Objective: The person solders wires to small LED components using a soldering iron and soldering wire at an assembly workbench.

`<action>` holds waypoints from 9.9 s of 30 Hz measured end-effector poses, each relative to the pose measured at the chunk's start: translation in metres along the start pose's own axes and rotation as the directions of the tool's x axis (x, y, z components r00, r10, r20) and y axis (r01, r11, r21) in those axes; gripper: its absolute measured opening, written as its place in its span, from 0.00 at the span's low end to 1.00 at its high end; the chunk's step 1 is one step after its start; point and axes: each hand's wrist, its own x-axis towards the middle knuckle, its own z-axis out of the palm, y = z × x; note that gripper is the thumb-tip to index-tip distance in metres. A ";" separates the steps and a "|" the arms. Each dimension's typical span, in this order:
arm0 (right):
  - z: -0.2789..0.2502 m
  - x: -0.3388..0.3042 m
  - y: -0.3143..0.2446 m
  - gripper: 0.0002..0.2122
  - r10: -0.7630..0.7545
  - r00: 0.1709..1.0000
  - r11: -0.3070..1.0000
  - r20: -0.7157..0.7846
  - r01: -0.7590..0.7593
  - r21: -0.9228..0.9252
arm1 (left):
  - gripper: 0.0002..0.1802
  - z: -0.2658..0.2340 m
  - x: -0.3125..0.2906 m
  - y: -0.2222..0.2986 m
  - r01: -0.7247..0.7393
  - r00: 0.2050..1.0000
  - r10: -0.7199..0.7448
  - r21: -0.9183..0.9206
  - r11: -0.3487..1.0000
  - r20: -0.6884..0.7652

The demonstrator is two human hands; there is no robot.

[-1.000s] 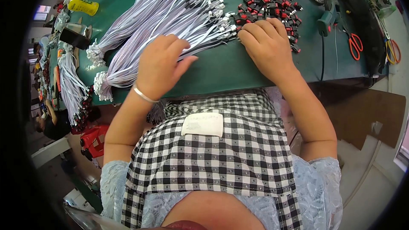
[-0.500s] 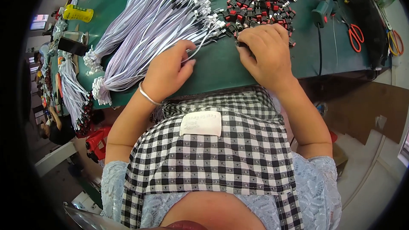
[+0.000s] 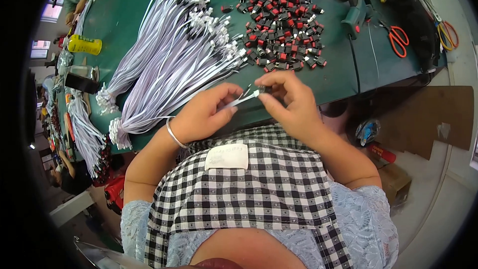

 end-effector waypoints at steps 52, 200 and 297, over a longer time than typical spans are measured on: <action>-0.005 -0.009 -0.018 0.12 0.273 0.958 0.940 0.082 -0.284 0.189 | 0.08 0.016 -0.003 -0.002 0.127 0.987 -0.159 -0.705 0.698 0.020; -0.014 -0.020 -0.019 0.15 0.123 0.976 0.977 -0.182 -0.086 0.197 | 0.04 0.021 0.005 -0.011 -0.147 0.960 -0.034 -0.604 0.783 -0.278; 0.002 -0.009 -0.027 0.14 -0.229 0.971 0.755 0.060 0.217 -0.619 | 0.05 0.044 0.007 -0.003 -0.258 0.922 0.079 -0.451 0.855 -0.378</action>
